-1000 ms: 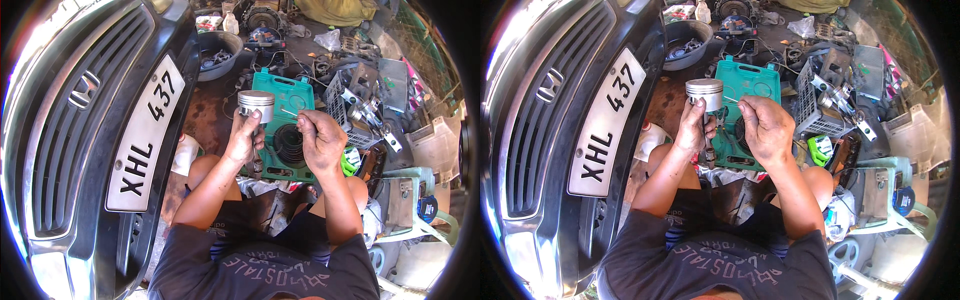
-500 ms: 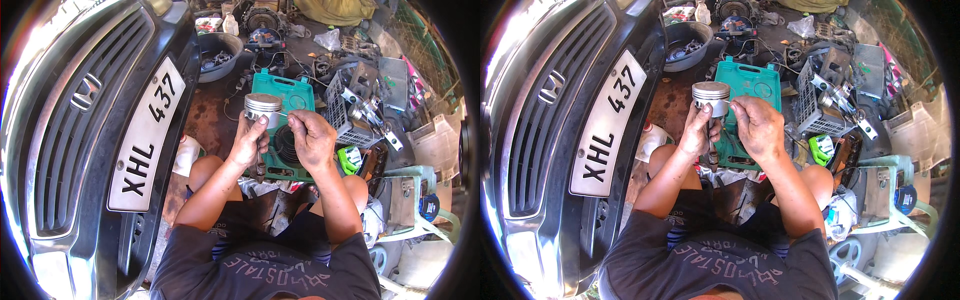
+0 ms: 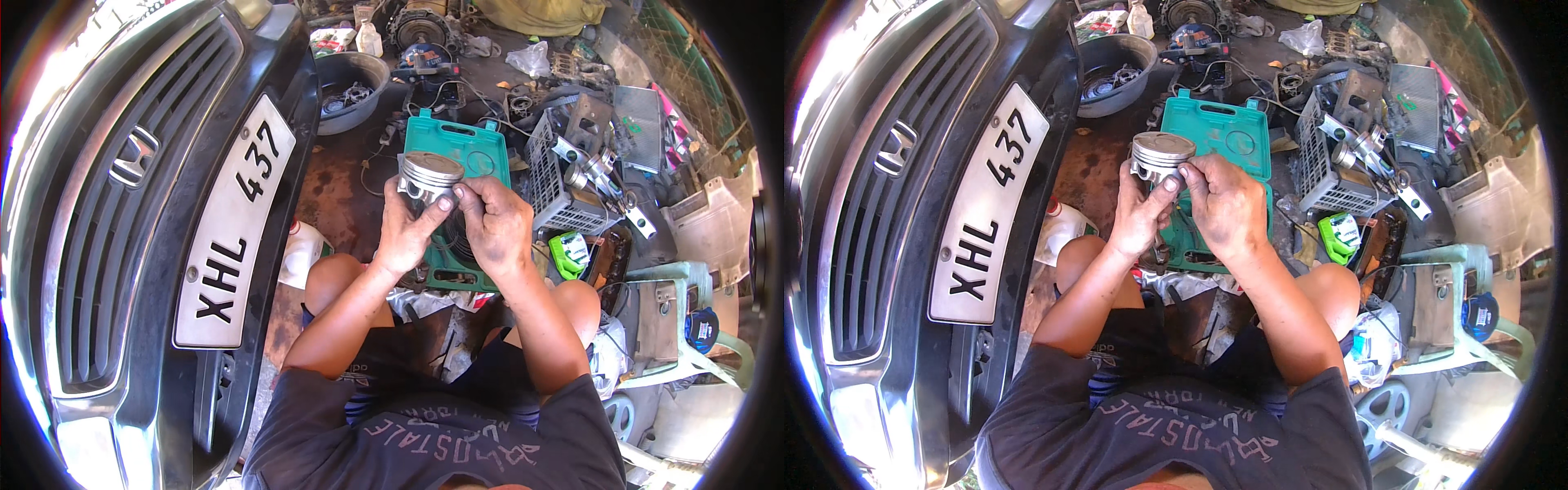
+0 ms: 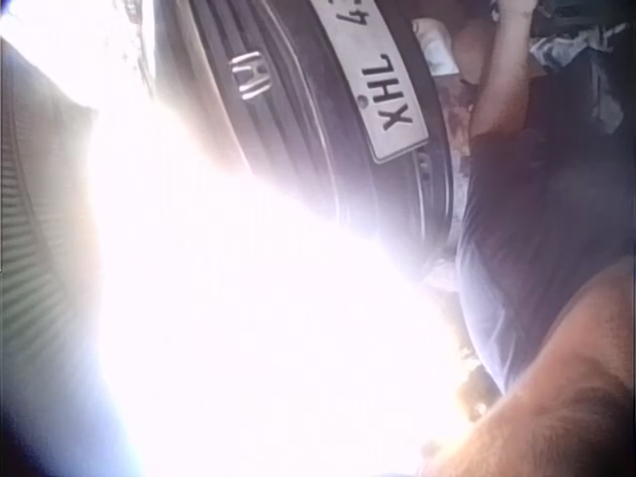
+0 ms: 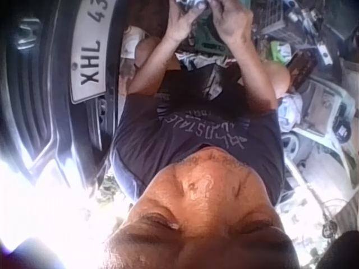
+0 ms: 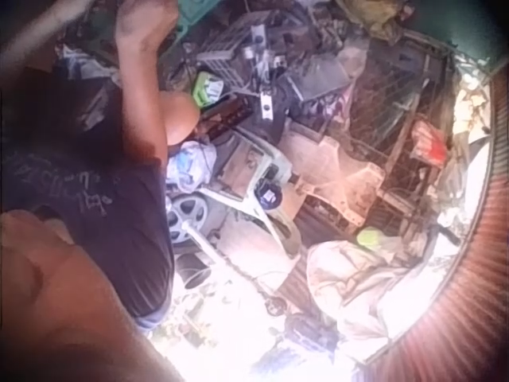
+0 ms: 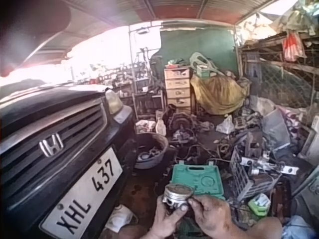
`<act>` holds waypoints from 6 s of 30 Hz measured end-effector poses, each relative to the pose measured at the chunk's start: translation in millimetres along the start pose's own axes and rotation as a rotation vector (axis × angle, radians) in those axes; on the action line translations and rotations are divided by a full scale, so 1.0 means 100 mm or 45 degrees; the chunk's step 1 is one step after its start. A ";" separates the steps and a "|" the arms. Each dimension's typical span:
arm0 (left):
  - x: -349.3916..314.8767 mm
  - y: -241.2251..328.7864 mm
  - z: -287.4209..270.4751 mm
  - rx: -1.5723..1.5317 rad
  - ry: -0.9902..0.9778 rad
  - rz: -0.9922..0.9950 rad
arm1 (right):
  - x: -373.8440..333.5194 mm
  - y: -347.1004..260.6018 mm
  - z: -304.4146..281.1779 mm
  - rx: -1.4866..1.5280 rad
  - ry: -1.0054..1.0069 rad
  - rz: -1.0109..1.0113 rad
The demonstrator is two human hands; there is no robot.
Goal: Assembling piston rings onto a car engine piston.
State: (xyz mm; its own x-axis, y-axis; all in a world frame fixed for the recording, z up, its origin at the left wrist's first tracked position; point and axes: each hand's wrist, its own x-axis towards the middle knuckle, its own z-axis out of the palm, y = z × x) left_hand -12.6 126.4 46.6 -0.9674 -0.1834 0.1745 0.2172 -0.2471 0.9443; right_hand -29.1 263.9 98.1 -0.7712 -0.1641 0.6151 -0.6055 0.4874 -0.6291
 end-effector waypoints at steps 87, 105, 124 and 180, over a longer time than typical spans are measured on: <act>0.07 0.09 -0.10 0.643 0.156 0.406 | -0.06 0.16 0.00 0.036 -0.286 0.207; 0.28 -0.15 -0.27 -0.025 0.043 0.098 | -0.08 -0.17 -0.30 -0.394 -0.399 -0.010; 0.04 0.11 0.01 1.062 -0.076 0.558 | 0.06 -0.05 -0.40 0.077 -0.102 -0.107; 0.01 0.18 0.00 1.158 0.066 0.736 | -0.20 -0.08 -0.01 -0.380 0.059 -0.432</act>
State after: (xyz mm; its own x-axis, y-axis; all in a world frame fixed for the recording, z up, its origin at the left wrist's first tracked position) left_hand -9.4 122.3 63.4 -0.7379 -0.0910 0.6687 0.4407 0.6855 0.5796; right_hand -8.8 264.8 91.3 -0.5252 -0.3219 0.7877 -0.7340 0.6397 -0.2280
